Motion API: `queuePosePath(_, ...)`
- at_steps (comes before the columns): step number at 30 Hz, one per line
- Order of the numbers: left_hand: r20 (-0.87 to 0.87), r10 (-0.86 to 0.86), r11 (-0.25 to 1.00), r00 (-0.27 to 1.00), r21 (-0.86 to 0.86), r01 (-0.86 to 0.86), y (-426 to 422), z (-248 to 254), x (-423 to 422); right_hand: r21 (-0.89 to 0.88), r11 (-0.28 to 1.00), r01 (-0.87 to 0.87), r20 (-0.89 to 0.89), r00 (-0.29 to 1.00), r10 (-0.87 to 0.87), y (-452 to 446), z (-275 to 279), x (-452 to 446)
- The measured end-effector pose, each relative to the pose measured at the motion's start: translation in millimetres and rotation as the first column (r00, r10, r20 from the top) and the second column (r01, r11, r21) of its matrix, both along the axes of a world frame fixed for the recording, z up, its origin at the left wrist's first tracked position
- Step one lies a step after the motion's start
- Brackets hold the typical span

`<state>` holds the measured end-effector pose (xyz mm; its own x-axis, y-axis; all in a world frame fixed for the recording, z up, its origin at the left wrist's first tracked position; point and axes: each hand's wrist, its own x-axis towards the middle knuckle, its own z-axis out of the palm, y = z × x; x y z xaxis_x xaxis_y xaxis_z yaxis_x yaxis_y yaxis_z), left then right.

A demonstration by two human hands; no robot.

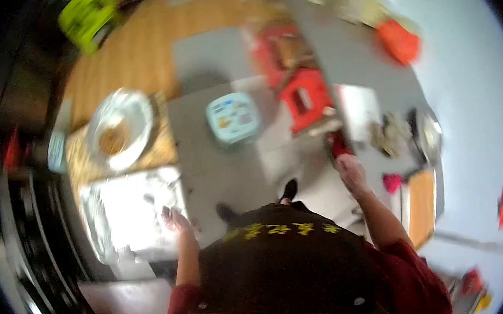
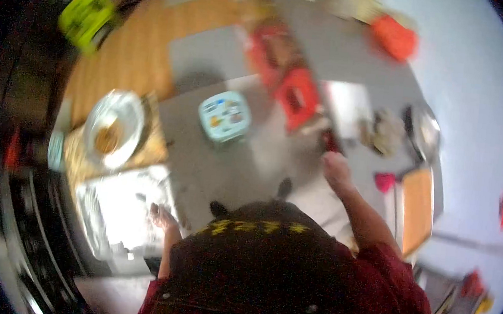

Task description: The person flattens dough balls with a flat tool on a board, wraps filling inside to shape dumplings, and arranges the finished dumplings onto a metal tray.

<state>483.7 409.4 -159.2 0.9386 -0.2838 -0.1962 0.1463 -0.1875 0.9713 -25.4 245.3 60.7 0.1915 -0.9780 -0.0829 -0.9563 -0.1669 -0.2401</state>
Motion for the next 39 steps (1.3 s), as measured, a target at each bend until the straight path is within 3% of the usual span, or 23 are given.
queuePosePath(1, -0.165, -0.145, 0.983, 0.976, -0.132, 0.124, -22.3, -1.8, -19.6, -0.054, 0.992, 0.112, 0.132, 0.986, -0.104, 7.1, 0.8, -17.6)
queuePosePath(2, -0.314, -0.284, 0.943, 0.906, -0.26, 0.206, -36.5, -10.4, -31.5, 0.003, 0.975, 0.224, 0.022, 0.974, -0.224, 6.3, 18.7, -21.4)
queuePosePath(3, -0.117, -0.457, 0.889, 0.882, -0.069, 0.452, -59.0, 11.7, -65.8, -0.087, 0.964, 0.251, 0.036, 0.968, -0.249, 7.1, 13.0, -47.5)
queuePosePath(4, -0.168, -0.511, 0.85, 0.843, 0.045, 0.525, -85.7, 48.6, -101.7, -0.173, 0.948, 0.266, 0.048, 0.964, -0.262, 4.3, 7.3, -75.1)
queuePosePath(6, 0.045, -0.713, 0.695, 0.7, -0.088, 0.713, -118.2, 70.6, -164.5, -0.201, 0.869, 0.452, 0.078, 0.892, -0.446, -1.1, 8.7, -128.0)
queuePosePath(8, 0.053, -0.79, 0.608, 0.611, -0.051, 0.792, -151.5, 99.4, -215.1, -0.217, 0.771, 0.599, 0.112, 0.8, -0.59, 0.3, 12.6, -163.4)
queuePosePath(10, 0.069, -0.842, 0.535, 0.535, -0.02, 0.844, -184.2, 124.6, -274.5, -0.309, 0.758, 0.574, 0.174, 0.818, -0.549, -7.5, 13.9, -210.5)
queuePosePath(12, -0.106, -0.888, 0.456, 0.447, -0.074, 0.887, -203.3, 144.6, -323.7, -0.288, 0.74, 0.608, 0.257, 0.793, -0.552, -21.6, 12.5, -231.3)
queuePosePath(15, 0.042, -0.953, 0.304, 0.301, 0.098, 0.948, -216.8, 169.5, -371.9, -0.224, 0.871, 0.437, -0.101, 0.879, -0.467, -50.4, -34.1, -264.1)
queuePosePath(18, -0.038, -0.968, 0.246, 0.246, 0.013, 0.969, -217.9, 196.6, -410.0, -0.332, 0.896, 0.294, -0.163, 0.918, -0.362, -72.9, -44.3, -268.5)
queuePosePath(19, 0.054, -0.975, 0.217, 0.215, 0.031, 0.976, -220.2, 188.0, -413.8, -0.329, 0.896, 0.297, -0.154, 0.92, -0.362, -78.3, -39.4, -266.8)
queuePosePath(22, 0.065, -0.982, 0.175, 0.176, -0.009, 0.984, -224.5, 179.4, -422.8, -0.234, 0.959, 0.159, -0.386, 0.89, -0.242, -89.8, -32.0, -276.5)
queuePosePath(25, -0.1, -0.965, 0.249, 0.242, -0.06, 0.967, -228.3, 190.4, -437.5, -0.13, 0.973, 0.191, -0.339, 0.914, -0.225, -98.5, -29.9, -292.3)
queuePosePath(26, -0.102, -0.966, 0.243, 0.237, -0.055, 0.968, -228.9, 196.3, -440.7, 0.001, 0.916, 0.402, 0.2, 0.897, -0.394, -97.2, -26.8, -299.5)
queuePosePath(27, -0.152, -0.968, 0.206, 0.198, -0.04, 0.978, -232.2, 211.4, -446.0, 0.221, 0.836, 0.502, 0.647, 0.566, -0.511, -95.6, -20.4, -303.6)
queuePosePath(28, -0.201, -0.967, 0.168, 0.158, -0.029, 0.985, -236.8, 221.5, -451.4, 0.223, 0.831, 0.51, 0.649, 0.558, -0.517, -94.5, -16.2, -308.4)
queuePosePath(30, -0.22, -0.971, 0.111, 0.098, -0.049, 0.993, -245.7, 228.6, -460.6, 0.555, 0.732, 0.396, 0.801, -0.014, -0.599, -91.5, -5.0, -316.1)
queuePosePath(32, -0.234, -0.971, 0.058, 0.039, -0.078, 0.995, -256.6, 236.3, -472.5, 0.56, 0.739, 0.375, 0.816, -0.096, -0.57, -87.0, 5.2, -312.6)
queuePosePath(34, -0.052, -0.988, -0.146, -0.145, 0.006, 0.989, -269.4, 253.0, -488.4, 0.56, 0.752, 0.347, 0.827, -0.172, -0.536, -81.3, 26.5, -294.0)
queuePosePath(36, 0.031, -0.964, -0.262, -0.265, 0.088, 0.961, -272.0, 289.4, -508.3, 0.637, 0.744, 0.201, 0.751, -0.381, -0.54, -71.1, 53.8, -256.3)
queuePosePath(37, 0.334, -0.884, -0.316, -0.327, 0.088, 0.945, -277.6, 262.0, -516.7, 0.638, 0.746, 0.192, 0.749, -0.38, -0.543, -71.1, 27.7, -250.6)
queuePosePath(38, 0.472, -0.811, -0.341, -0.346, 0.1, 0.935, -279.6, 253.0, -521.0, 0.409, 0.87, 0.274, 0.902, 0.024, -0.432, -72.5, -20.3, -246.1)
queuePosePath(39, 0.6, -0.72, -0.356, -0.35, 0.115, 0.928, -281.5, 244.2, -525.2, 0.285, 0.924, 0.256, 0.909, 0.235, -0.346, -71.6, -25.3, -233.6)
